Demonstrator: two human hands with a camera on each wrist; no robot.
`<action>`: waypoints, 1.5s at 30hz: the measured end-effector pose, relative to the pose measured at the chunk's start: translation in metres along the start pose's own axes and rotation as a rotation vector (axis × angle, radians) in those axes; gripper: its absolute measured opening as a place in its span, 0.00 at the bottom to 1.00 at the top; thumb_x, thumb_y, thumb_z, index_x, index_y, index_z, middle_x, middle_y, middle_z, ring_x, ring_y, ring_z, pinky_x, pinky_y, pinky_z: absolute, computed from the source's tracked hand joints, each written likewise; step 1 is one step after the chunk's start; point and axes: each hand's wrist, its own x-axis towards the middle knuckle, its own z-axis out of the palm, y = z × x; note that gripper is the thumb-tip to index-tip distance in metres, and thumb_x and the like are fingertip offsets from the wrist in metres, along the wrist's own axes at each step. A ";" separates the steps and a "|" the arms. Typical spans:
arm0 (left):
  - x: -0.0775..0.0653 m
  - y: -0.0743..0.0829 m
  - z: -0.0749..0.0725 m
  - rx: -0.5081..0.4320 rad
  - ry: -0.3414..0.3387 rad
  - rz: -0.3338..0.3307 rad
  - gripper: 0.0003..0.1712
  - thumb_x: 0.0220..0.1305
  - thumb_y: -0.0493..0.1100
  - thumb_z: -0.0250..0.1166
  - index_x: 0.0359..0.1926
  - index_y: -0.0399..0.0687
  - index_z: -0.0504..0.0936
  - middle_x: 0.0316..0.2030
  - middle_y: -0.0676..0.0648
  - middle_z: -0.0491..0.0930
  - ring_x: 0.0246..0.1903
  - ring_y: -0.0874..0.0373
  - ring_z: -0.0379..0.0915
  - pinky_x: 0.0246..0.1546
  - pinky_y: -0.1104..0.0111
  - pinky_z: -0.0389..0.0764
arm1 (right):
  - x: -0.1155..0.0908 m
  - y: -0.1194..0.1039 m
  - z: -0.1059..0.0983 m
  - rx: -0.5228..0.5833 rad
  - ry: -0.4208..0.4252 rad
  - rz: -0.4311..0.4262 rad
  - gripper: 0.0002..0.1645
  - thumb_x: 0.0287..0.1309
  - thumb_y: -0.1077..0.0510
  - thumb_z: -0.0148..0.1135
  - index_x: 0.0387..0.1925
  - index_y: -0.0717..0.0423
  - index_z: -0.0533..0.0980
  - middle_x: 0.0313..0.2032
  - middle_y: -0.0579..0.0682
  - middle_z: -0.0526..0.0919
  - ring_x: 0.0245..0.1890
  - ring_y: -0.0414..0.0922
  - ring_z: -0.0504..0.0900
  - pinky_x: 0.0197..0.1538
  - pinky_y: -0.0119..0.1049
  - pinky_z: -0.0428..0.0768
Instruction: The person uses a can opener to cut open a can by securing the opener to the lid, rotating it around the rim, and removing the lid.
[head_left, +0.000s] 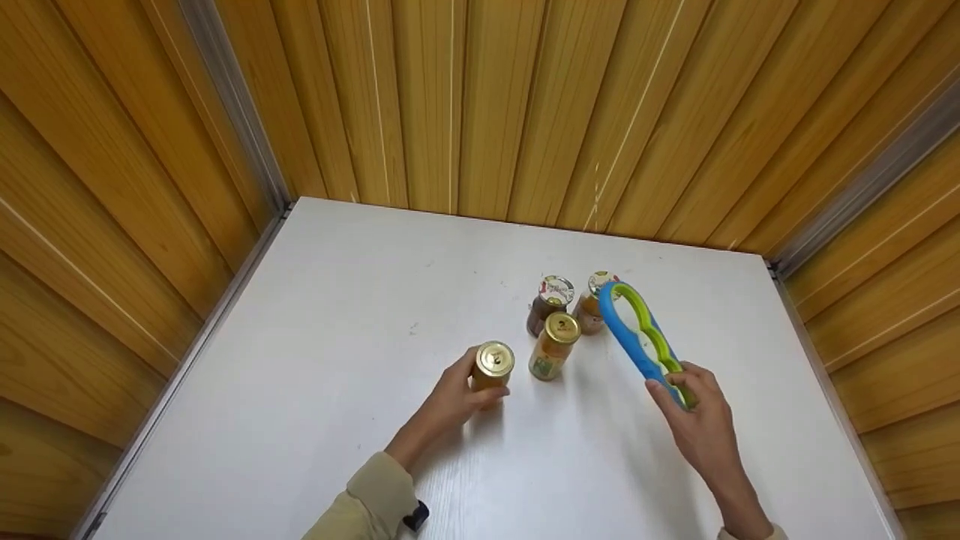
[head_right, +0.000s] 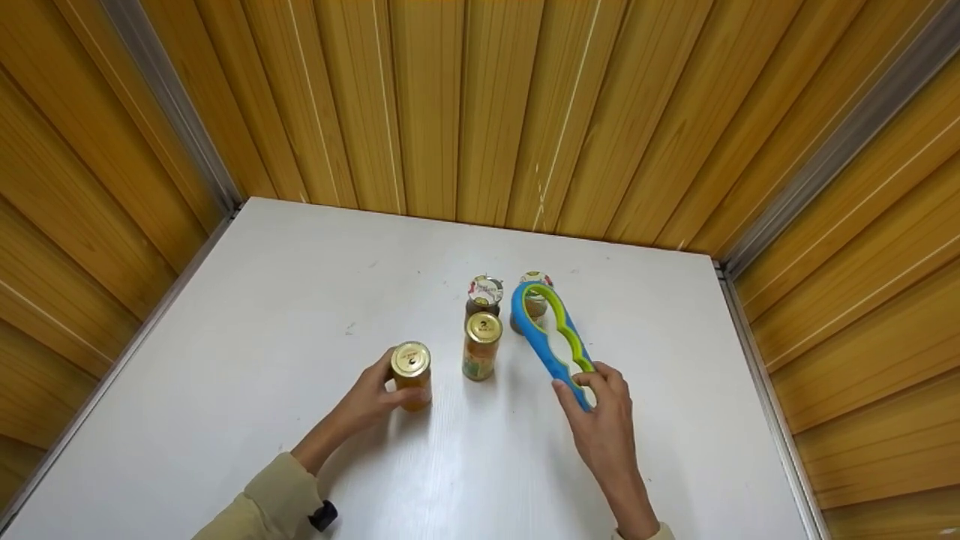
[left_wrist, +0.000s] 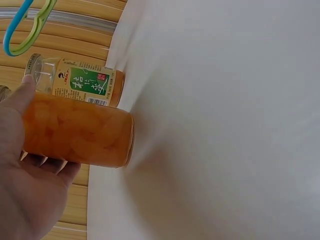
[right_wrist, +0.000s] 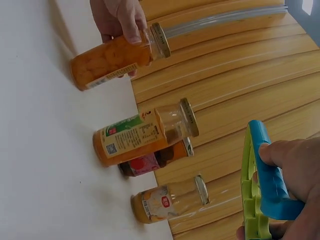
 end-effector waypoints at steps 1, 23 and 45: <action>-0.001 0.000 -0.001 -0.001 -0.005 0.009 0.40 0.49 0.53 0.72 0.63 0.57 0.64 0.56 0.58 0.70 0.58 0.62 0.63 0.61 0.58 0.61 | -0.001 -0.004 0.002 -0.001 -0.010 -0.012 0.24 0.56 0.41 0.61 0.40 0.59 0.77 0.54 0.56 0.68 0.48 0.52 0.70 0.43 0.43 0.75; -0.019 0.004 0.011 -0.023 -0.124 -0.056 0.38 0.49 0.58 0.70 0.61 0.70 0.64 0.54 0.63 0.70 0.58 0.62 0.62 0.60 0.54 0.61 | -0.019 -0.067 0.066 0.003 -0.231 -0.264 0.15 0.48 0.36 0.64 0.31 0.38 0.76 0.55 0.44 0.69 0.52 0.44 0.65 0.49 0.45 0.69; -0.011 0.008 0.057 -0.040 0.251 0.086 0.38 0.52 0.57 0.68 0.62 0.56 0.65 0.56 0.61 0.70 0.57 0.66 0.64 0.58 0.66 0.66 | -0.017 -0.070 0.093 -0.171 -0.131 -0.446 0.15 0.46 0.42 0.70 0.29 0.45 0.78 0.52 0.51 0.73 0.50 0.44 0.68 0.48 0.40 0.64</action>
